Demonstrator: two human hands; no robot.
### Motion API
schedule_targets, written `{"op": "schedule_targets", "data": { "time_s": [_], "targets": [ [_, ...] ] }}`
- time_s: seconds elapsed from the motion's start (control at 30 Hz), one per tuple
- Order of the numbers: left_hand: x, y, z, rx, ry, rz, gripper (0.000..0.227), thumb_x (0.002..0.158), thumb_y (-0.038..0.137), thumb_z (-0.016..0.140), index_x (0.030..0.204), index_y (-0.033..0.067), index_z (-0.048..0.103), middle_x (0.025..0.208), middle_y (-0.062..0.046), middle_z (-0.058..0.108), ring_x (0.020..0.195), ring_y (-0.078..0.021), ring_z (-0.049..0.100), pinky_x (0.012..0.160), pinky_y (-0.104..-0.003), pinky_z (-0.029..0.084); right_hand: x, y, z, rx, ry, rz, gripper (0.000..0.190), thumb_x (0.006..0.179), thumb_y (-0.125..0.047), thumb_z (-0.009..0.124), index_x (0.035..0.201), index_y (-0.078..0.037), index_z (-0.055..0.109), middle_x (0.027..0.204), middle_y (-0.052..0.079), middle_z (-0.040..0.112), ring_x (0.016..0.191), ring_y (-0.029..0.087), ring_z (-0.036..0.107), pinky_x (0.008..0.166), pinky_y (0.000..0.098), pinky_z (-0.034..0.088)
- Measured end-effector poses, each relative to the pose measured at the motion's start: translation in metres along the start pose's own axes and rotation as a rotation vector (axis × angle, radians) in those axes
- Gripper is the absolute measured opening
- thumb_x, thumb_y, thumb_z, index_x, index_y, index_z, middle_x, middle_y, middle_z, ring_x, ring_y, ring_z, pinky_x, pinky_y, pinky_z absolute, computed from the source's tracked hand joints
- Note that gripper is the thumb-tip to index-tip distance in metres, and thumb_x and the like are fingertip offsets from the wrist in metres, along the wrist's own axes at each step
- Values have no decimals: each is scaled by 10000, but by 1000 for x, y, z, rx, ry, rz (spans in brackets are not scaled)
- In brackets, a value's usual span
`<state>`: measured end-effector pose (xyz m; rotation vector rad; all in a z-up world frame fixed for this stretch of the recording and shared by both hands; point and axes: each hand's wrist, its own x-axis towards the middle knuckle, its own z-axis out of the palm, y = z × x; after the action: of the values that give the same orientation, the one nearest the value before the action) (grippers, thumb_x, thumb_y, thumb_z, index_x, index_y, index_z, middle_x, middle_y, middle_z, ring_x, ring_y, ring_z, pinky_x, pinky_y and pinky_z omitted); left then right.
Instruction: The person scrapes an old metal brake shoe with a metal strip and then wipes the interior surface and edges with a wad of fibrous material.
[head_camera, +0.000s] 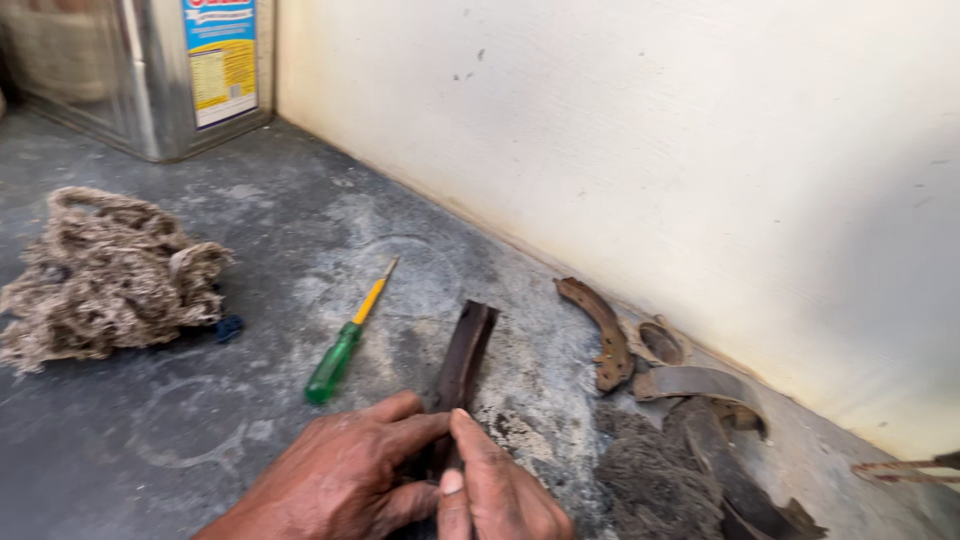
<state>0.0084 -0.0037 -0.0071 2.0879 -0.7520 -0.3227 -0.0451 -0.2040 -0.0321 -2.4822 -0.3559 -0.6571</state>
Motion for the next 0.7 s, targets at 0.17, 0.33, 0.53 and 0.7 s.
{"op": "schedule_targets", "data": {
  "time_s": [0.17,0.33,0.53,0.7],
  "targets": [
    [5,-11,4,-6,98,211,638,895,448,726,1395,70,611,1170,-69,683,986,-281,719,774,-441,564,4,5,-14,155,-23,98,414,964,-195,625,1346,-37,648,1079,203,798,974,307,832,835,410,661],
    [3,0,1,12,4,-1,656,865,502,697,1399,131,607,1066,-82,696,978,-266,672,811,-446,570,5,-7,-7,52,-94,63,423,1015,-218,584,1395,-31,598,1081,239,760,958,307,804,833,395,656],
    [3,-3,2,-27,61,168,669,917,503,697,1427,79,605,1179,-138,702,1062,-325,696,859,-481,541,10,-12,-20,0,-37,15,370,994,-224,592,1298,-23,661,1080,236,775,972,333,800,836,429,635],
    [0,-22,13,68,92,213,678,935,510,676,1415,34,624,1394,-280,589,1261,-452,571,930,-539,484,15,-8,-23,200,48,406,395,928,-279,576,1243,-108,743,1041,161,805,984,257,780,876,369,628]
  ]
}}
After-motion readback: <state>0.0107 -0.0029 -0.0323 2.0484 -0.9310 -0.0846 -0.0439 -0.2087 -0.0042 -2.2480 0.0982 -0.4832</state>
